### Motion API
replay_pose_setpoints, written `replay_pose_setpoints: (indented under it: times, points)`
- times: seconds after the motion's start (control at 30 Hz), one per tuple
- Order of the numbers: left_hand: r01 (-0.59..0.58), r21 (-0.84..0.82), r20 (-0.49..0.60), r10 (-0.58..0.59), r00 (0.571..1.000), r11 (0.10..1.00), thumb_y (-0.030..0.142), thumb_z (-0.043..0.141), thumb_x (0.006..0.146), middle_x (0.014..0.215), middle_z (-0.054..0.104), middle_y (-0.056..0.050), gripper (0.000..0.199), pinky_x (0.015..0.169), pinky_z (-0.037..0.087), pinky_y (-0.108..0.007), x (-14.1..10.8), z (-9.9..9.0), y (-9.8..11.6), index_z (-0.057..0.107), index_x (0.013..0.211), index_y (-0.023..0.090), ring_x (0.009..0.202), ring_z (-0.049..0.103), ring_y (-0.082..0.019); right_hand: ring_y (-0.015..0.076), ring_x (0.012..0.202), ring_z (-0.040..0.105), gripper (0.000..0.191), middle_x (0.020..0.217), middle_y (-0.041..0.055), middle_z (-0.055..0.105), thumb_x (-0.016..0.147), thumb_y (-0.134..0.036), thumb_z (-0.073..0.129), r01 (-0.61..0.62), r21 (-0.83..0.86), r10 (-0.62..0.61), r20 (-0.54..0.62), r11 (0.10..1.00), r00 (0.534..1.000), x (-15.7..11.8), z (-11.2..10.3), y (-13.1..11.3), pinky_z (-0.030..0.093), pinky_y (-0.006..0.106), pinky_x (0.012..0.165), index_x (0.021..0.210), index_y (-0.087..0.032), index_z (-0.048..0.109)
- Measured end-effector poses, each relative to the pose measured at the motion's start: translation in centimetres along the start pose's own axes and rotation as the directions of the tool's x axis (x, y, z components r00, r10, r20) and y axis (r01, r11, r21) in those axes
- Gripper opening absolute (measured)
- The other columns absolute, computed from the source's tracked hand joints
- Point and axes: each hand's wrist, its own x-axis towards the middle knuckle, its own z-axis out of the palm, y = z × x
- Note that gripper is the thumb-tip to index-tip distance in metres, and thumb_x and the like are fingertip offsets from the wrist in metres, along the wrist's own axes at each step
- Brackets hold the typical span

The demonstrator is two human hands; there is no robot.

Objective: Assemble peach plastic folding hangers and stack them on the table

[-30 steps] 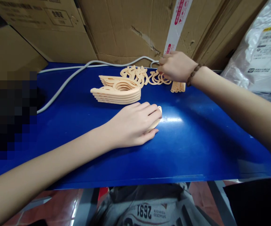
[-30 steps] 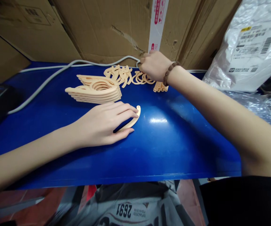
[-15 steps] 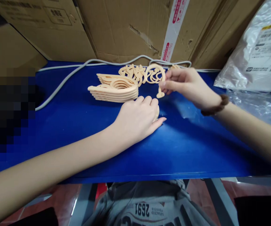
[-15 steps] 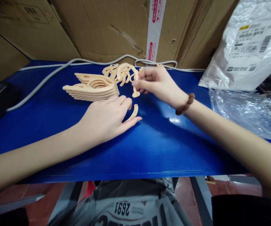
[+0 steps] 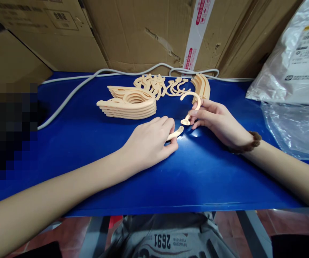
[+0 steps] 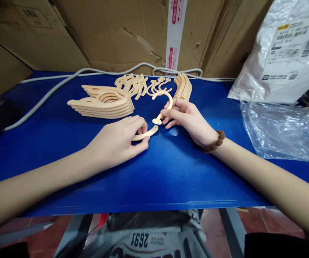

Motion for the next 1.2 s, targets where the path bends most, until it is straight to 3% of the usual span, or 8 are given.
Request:
replay_pose_setpoints:
  times: [0.2, 0.47, 0.7, 0.9, 1.03, 1.2]
  points:
    - [-0.045, -0.053, -0.017, 0.044, 0.999, 0.998, 0.019, 0.055, 0.093, 0.089, 0.065, -0.002, 0.005, 0.063, 0.041, -0.027, 0.28, 0.20, -0.38, 0.053, 0.088, 0.017, 0.070, 0.060, -0.015, 0.0098, 0.069, 0.063, 0.024, 0.084, -0.0012, 0.069, 0.078, -0.027, 0.081, -0.014, 0.042, 0.015, -0.020, 0.999, 1.000, 0.03, -0.27, 0.15, 0.055, 0.023, 0.066, 0.090, -0.019, 0.061]
    - [-0.018, 0.062, 0.013, 0.017, 1.000, 0.998, 0.025, 0.047, 0.094, 0.081, 0.068, -0.002, 0.010, 0.052, 0.034, -0.028, 0.06, -0.20, -0.25, 0.053, 0.099, 0.018, 0.063, 0.065, -0.019, 0.0109, 0.072, 0.065, 0.046, 0.089, -0.0007, 0.071, 0.077, -0.029, 0.082, -0.015, 0.034, 0.016, -0.023, 0.999, 1.000, 0.18, -0.65, 0.43, 0.056, 0.026, 0.068, 0.115, -0.020, 0.059]
    - [0.021, 0.133, 0.071, -0.031, 0.997, 0.991, 0.028, 0.042, 0.096, 0.081, 0.073, -0.004, 0.022, 0.051, 0.032, -0.029, 0.21, -0.14, 0.01, 0.057, 0.109, 0.018, 0.067, 0.071, -0.024, 0.0106, 0.072, 0.065, 0.050, 0.089, -0.0014, 0.071, 0.077, -0.029, 0.082, -0.021, 0.024, 0.021, -0.003, 1.000, 1.000, 0.18, -0.73, 0.49, 0.055, 0.025, 0.068, 0.119, -0.021, 0.057]
    - [0.028, 0.193, 0.071, -0.042, 0.997, 0.981, 0.037, 0.030, 0.105, 0.066, 0.068, -0.003, 0.035, 0.047, 0.022, -0.029, 0.05, -0.14, 0.16, 0.059, 0.102, 0.019, 0.059, 0.069, -0.024, 0.0108, 0.071, 0.066, 0.051, 0.089, -0.0008, 0.072, 0.078, -0.028, 0.082, -0.025, 0.034, 0.025, -0.002, 0.999, 1.000, 0.22, -0.80, 0.51, 0.056, 0.025, 0.068, 0.122, -0.020, 0.057]
    - [0.040, 0.165, 0.038, -0.047, 0.998, 0.985, 0.035, 0.031, 0.103, 0.067, 0.067, -0.002, 0.030, 0.048, 0.022, -0.028, -0.03, -0.22, 0.15, 0.057, 0.103, 0.019, 0.060, 0.069, -0.022, 0.0112, 0.073, 0.066, 0.053, 0.090, -0.0012, 0.073, 0.078, -0.026, 0.081, -0.035, 0.036, 0.035, -0.006, 0.999, 0.999, 0.15, -0.80, 0.40, 0.056, 0.026, 0.070, 0.125, -0.021, 0.057]
    - [0.043, 0.132, 0.090, -0.055, 0.994, 0.990, 0.032, 0.029, 0.102, 0.070, 0.066, -0.002, 0.029, 0.049, 0.025, -0.029, 0.11, -0.29, 0.22, 0.054, 0.109, 0.017, 0.060, 0.068, -0.023, 0.0095, 0.071, 0.065, 0.056, 0.088, -0.0019, 0.073, 0.078, -0.023, 0.082, -0.042, 0.081, 0.040, 0.024, 0.996, 0.999, 0.09, -0.78, 0.32, 0.056, 0.022, 0.068, 0.127, -0.019, 0.056]
